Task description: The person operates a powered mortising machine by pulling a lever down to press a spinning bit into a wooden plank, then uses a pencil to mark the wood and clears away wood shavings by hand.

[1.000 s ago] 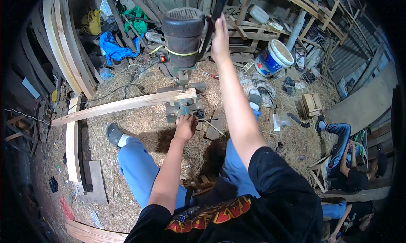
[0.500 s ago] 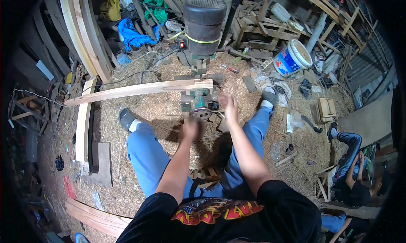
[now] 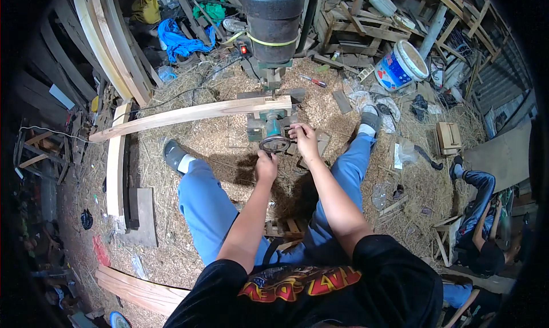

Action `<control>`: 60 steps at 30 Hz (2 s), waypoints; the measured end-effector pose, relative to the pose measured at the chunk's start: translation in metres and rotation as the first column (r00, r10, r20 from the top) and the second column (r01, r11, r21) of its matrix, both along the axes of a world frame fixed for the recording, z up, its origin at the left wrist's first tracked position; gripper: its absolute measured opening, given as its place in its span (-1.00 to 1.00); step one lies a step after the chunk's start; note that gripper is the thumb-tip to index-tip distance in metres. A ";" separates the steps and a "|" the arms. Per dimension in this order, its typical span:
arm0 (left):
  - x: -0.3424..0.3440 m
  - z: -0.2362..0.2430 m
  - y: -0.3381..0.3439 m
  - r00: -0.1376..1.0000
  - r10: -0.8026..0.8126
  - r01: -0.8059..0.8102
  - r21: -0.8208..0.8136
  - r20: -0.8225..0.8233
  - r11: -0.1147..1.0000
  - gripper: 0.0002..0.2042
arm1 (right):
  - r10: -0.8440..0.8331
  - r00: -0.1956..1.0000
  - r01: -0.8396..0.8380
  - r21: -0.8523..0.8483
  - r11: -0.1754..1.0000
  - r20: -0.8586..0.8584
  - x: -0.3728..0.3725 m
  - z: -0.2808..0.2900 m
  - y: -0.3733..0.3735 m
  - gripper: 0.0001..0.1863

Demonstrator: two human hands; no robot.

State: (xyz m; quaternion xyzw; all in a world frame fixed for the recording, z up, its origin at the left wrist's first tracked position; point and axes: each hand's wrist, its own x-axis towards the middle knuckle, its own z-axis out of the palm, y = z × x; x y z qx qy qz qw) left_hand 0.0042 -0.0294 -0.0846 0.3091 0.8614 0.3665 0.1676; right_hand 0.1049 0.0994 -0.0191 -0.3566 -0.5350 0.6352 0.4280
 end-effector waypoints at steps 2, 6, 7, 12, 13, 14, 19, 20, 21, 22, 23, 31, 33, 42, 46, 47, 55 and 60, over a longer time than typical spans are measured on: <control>-0.011 -0.010 -0.004 1.000 0.003 -0.002 0.147 -0.005 0.989 -0.63 | -0.001 1.000 0.002 -0.020 1.000 0.029 0.001 0.004 0.000 -0.75; 0.015 0.016 0.004 1.000 -0.017 0.017 -0.009 -0.016 1.000 -0.61 | -0.070 0.996 0.075 -0.085 0.994 0.059 0.020 0.000 0.009 -0.75; 0.020 0.022 0.007 0.997 -0.070 0.069 -0.036 -0.024 0.997 -0.58 | -0.090 0.994 0.097 -0.124 0.988 0.058 0.023 -0.002 0.013 -0.75; 0.004 0.015 0.005 0.999 -0.002 0.003 -0.017 0.038 1.000 -0.56 | -0.089 0.995 0.092 -0.085 0.992 0.036 0.018 0.004 0.016 -0.74; 0.005 0.017 0.005 0.998 0.026 -0.027 0.016 0.049 1.000 -0.56 | -0.090 0.995 0.093 -0.091 0.991 0.035 0.019 0.003 0.017 -0.74; 0.012 0.019 0.007 0.998 -0.010 0.012 -0.036 0.059 0.999 -0.57 | -0.086 0.996 0.089 -0.099 0.991 0.034 0.022 0.002 0.019 -0.74; 0.008 0.037 0.010 0.975 -0.210 0.221 -0.178 0.079 0.959 -0.50 | -0.110 0.993 0.116 -0.122 0.986 0.049 0.020 0.011 0.025 -0.74; -0.005 0.035 0.007 0.963 -0.256 0.268 -0.187 0.087 0.945 -0.47 | -0.110 0.992 0.117 -0.131 0.984 0.056 0.019 0.015 0.024 -0.74; -0.021 0.034 0.006 0.941 -0.324 0.338 -0.267 0.097 0.902 -0.25 | -0.089 0.995 0.095 -0.147 0.985 0.042 0.015 0.020 0.022 -0.74; -0.036 0.050 0.013 0.879 -0.443 0.475 -0.388 0.176 0.790 -0.20 | -0.098 0.994 0.103 -0.136 0.985 0.040 0.018 0.022 0.026 -0.74; -0.054 0.067 0.020 0.803 -0.554 0.584 -0.471 0.219 0.661 -0.26 | -0.105 0.994 0.109 -0.126 0.986 0.038 0.021 0.024 0.030 -0.74; -0.057 0.373 0.064 0.811 -0.255 0.511 0.424 -0.527 0.748 -0.68 | -0.159 0.985 0.166 0.106 0.980 -0.073 0.014 0.125 0.108 -0.67; -0.061 0.400 0.092 0.677 0.027 0.544 0.524 -0.736 0.655 -0.62 | -0.149 0.978 0.174 0.170 0.970 -0.147 -0.005 0.191 0.121 -0.66; -0.072 0.394 0.153 0.591 0.186 0.580 0.574 -0.785 0.578 -0.51 | -0.271 0.861 0.486 0.538 0.689 -0.430 -0.086 0.424 0.210 -0.71; -0.068 0.396 0.157 0.588 0.191 0.594 0.580 -0.786 0.558 -0.51 | 0.194 0.954 -0.047 0.523 0.851 -0.230 -0.089 0.452 0.225 -0.71; -0.070 0.396 0.156 0.592 0.187 0.595 0.582 -0.784 0.554 -0.51 | 0.282 0.942 -0.165 0.481 0.861 -0.182 -0.082 0.453 0.218 -0.70; -0.071 0.386 0.152 0.593 0.137 0.607 0.553 -0.793 0.571 -0.46 | 0.405 0.897 -0.231 0.596 0.769 -0.175 -0.034 0.407 0.141 -0.67; -0.061 0.361 0.129 0.668 0.043 0.586 0.560 -0.743 0.585 -0.49 | 0.299 0.908 -0.048 0.637 0.769 -0.292 -0.007 0.355 0.089 -0.64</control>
